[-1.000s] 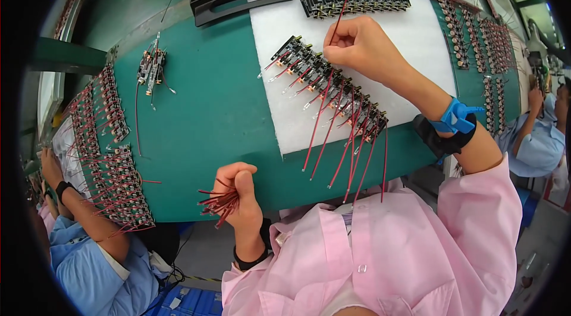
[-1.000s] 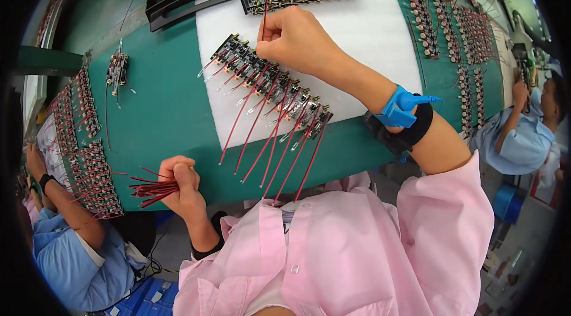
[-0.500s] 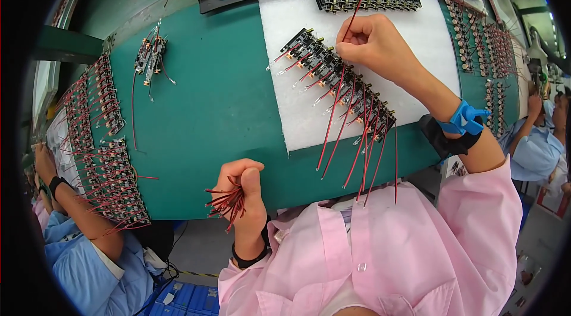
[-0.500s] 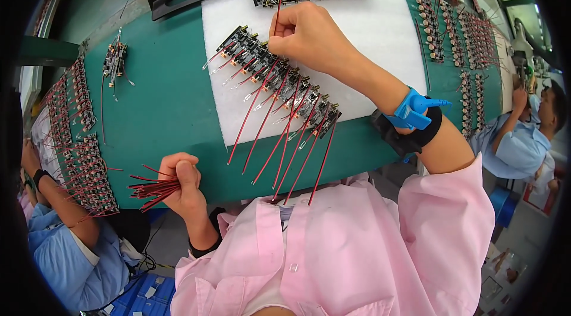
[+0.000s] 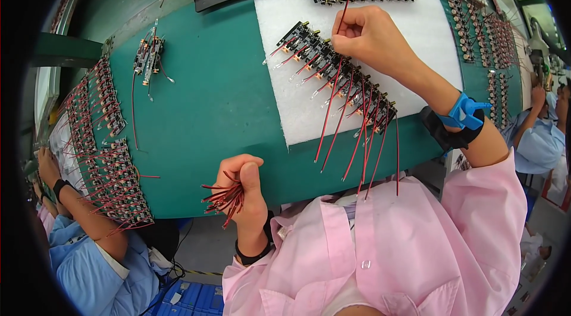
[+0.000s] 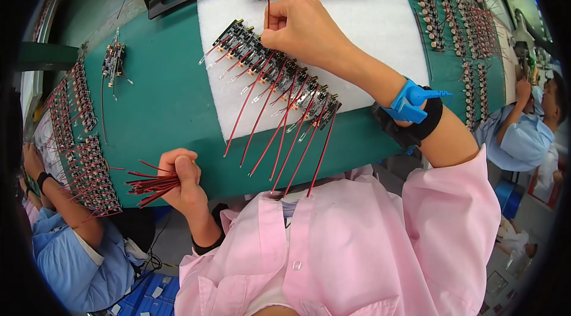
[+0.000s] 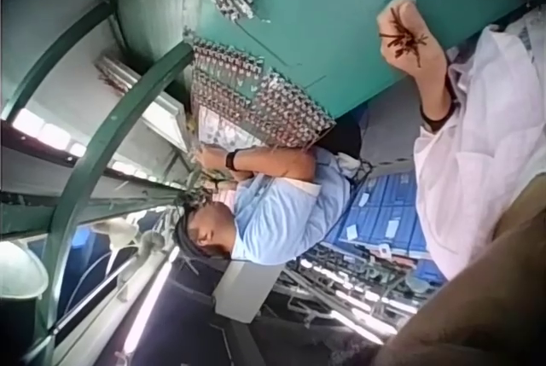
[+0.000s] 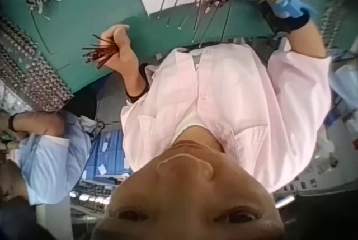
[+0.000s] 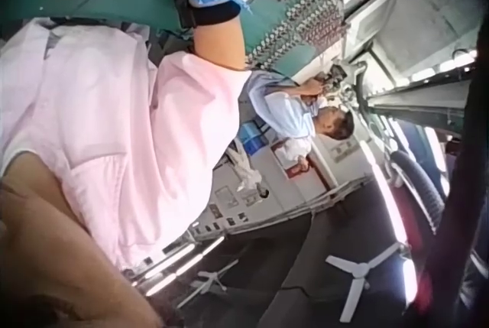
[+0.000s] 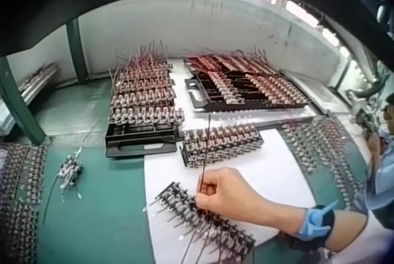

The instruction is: The person picks up a bundle of wires, selects a single wire, and inserts it into a circuit board before setting it aside and repeating the process.

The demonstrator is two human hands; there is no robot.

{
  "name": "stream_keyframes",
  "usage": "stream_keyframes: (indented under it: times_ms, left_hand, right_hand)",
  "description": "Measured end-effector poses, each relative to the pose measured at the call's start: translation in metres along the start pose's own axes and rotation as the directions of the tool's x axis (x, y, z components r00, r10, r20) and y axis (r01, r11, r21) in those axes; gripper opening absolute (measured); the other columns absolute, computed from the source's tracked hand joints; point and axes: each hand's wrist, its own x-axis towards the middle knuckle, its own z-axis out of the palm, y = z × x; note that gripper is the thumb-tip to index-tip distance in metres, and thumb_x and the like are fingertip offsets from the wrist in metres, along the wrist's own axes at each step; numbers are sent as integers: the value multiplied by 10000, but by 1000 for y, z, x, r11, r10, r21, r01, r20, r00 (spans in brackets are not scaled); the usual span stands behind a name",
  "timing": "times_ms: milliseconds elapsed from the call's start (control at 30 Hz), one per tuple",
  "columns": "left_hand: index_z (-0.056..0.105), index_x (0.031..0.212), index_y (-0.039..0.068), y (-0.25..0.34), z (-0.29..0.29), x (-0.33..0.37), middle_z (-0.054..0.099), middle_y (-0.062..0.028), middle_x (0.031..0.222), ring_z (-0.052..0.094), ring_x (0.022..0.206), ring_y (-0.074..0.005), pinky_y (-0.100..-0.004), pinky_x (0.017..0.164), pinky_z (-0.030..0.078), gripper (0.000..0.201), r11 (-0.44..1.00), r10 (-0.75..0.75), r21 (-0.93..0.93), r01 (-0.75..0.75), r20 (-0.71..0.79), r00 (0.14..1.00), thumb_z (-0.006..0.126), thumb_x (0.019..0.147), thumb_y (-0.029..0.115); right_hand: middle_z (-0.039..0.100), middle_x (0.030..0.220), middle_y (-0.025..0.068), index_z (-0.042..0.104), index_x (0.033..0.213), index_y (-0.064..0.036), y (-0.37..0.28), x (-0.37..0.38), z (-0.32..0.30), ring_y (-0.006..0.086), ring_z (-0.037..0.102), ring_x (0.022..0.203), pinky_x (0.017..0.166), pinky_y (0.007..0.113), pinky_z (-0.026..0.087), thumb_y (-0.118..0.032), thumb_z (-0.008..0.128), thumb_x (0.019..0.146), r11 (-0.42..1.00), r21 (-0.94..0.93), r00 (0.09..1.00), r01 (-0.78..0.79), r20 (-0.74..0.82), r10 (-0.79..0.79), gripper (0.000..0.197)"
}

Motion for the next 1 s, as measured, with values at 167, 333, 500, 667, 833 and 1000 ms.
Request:
stream_keyframes:
  times_ms: [167,333,500,667,833,1000]
  left_hand:
    - [476,735,-12,-2,-1,-1,422,3,569,290,414,-19,-169,376,198,183,1000,10,-6,-10,-1,1000,483,823,148]
    - [475,732,-16,-6,-5,0,418,4,567,288,417,-20,-171,380,196,185,1000,3,-25,-3,8,1000,481,823,145]
    - [474,732,-17,-8,-11,-1,412,6,564,283,417,-20,-171,383,192,187,1000,4,-12,-4,14,1000,481,823,146]
    - [473,731,-17,-9,-11,2,404,10,558,278,418,-19,-171,385,191,191,1000,5,-19,-5,19,1000,480,824,151]
    - [472,731,-14,-8,-10,7,394,15,552,273,418,-20,-173,385,190,192,1000,6,-7,-6,17,1000,476,825,153]
    - [464,743,-9,-3,-1,3,369,22,546,255,414,-18,-178,382,183,178,999,31,-6,-31,-26,999,470,827,148]
  right_hand:
    - [427,522,-35,510,605,12,1,0,1,24,381,501,456,169,314,-63,527,634,1000,15,1000,-8,15,7,83]
    - [433,532,-32,506,630,13,0,-2,6,23,383,501,460,166,321,-50,536,653,1000,-8,1000,25,8,-25,73]
    - [447,540,-15,505,667,11,-6,-6,11,35,401,510,467,175,337,-38,542,675,982,-129,990,135,-23,-139,62]
    - [478,568,14,505,686,7,-3,-5,14,64,448,521,472,193,358,-30,542,677,953,-201,970,227,-42,-240,53]
    - [523,630,61,525,708,0,-3,-3,13,158,511,554,493,251,392,-24,563,663,879,-330,927,344,-28,-374,63]
    - [509,644,86,528,692,-9,-9,-6,0,232,506,604,597,305,401,-16,558,652,769,-496,902,402,72,-425,51]
